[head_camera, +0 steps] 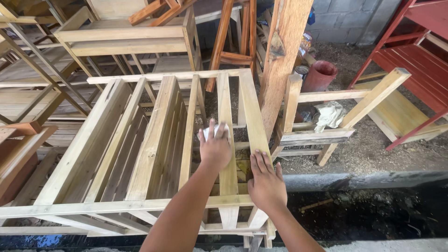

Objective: The person sands a wooden chair frame with a small white abrasive pad, running the pad along the rails and slats of the frame while steadying it with the other hand. They work over different sections of the frame, repositioning their hands to reach new areas.

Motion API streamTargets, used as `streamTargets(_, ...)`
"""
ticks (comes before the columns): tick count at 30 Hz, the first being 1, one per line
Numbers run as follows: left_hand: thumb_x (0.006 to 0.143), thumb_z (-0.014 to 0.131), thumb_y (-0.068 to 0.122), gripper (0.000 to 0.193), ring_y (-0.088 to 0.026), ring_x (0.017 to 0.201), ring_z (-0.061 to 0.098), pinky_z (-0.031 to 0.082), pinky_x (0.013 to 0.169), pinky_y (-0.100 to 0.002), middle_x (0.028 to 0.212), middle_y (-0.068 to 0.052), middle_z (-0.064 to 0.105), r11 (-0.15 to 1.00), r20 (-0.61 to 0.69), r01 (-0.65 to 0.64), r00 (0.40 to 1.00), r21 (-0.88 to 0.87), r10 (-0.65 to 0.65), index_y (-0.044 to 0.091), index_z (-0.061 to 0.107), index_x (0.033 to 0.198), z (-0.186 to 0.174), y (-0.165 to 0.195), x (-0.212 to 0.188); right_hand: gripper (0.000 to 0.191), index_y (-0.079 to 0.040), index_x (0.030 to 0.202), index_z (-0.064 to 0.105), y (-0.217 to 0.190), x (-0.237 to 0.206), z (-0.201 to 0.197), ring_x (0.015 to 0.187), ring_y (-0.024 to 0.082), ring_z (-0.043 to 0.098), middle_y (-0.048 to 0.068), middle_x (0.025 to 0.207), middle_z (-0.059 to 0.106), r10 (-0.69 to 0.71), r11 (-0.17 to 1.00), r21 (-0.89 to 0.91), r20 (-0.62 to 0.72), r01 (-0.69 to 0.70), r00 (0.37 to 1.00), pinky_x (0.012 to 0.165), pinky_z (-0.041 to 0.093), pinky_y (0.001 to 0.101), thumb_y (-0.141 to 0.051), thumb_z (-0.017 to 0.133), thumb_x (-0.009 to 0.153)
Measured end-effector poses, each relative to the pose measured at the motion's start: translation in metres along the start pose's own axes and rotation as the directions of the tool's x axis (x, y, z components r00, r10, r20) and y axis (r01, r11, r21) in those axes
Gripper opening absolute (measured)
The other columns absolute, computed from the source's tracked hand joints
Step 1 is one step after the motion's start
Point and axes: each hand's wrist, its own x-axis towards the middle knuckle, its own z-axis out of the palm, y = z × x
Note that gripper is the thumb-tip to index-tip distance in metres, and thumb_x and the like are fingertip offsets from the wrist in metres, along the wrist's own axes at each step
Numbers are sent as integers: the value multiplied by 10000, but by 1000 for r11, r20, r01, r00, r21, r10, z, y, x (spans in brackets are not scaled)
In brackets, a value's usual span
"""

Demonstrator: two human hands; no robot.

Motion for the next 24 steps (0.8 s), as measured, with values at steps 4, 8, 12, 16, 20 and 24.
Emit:
streamTargets(4, 876, 527, 175, 681, -340, 1519, 309, 276, 1194, -477, 1658, -217, 293, 972, -89, -231, 968, 46, 234, -68, 377, 1494, 0, 4, -60, 748, -123, 1584, 208, -1, 0, 0, 1555, 185, 123, 13, 1686, 142, -3, 1000, -3, -12, 3, 1000, 1244, 161, 518, -239, 502, 906)
streamTargets(8, 962, 535, 227, 512, -327, 1413, 463, 302, 1139, -579, 1550, -127, 479, 883, -207, -411, 906, -227, 369, 79, 493, 1451, 5, 5, -166, 741, -123, 1579, 206, -3, 2, -2, 1548, 190, 114, 13, 1685, 130, 13, 1000, -17, -3, -13, 1000, 1236, 151, 532, -255, 501, 911)
streamTargets(12, 965, 425, 254, 528, -175, 1426, 431, 155, 1197, -650, 1577, 18, 443, 959, 30, -161, 985, -232, 173, 267, 481, 1490, -8, 4, -131, 792, -135, 1625, 212, -3, 2, -3, 1538, 188, 116, 15, 1723, 142, 16, 1000, 2, -5, -16, 1000, 1230, 146, 536, -254, 509, 900)
streamTargets(16, 1003, 326, 282, 483, -190, 1363, 493, 143, 1228, -633, 1577, 65, 422, 963, 16, -13, 1000, -269, 18, 257, 467, 1465, -26, 4, -55, 742, -132, 1582, 216, -2, -1, -3, 1559, 186, 118, 13, 1690, 148, 5, 999, -33, -9, -5, 1000, 1243, 155, 531, -256, 508, 911)
streamTargets(20, 1007, 427, 236, 503, -260, 1348, 527, 267, 1253, -535, 1528, -53, 485, 949, -30, -69, 998, -307, 63, 202, 499, 1503, -18, 8, -108, 751, -138, 1593, 177, -3, 0, -4, 1561, 177, 100, 0, 1695, 122, 11, 999, -35, 28, -10, 1000, 1249, 140, 519, -268, 492, 924)
streamTargets(24, 1004, 461, 249, 413, -200, 1441, 415, 179, 1186, -657, 1521, 13, 482, 941, -1, -255, 965, -222, 261, 204, 545, 1406, -3, 9, -162, 757, -132, 1594, 138, -4, 4, -8, 1553, 193, 64, 11, 1686, 85, 25, 998, -66, 72, -20, 997, 1244, 110, 521, -288, 477, 935)
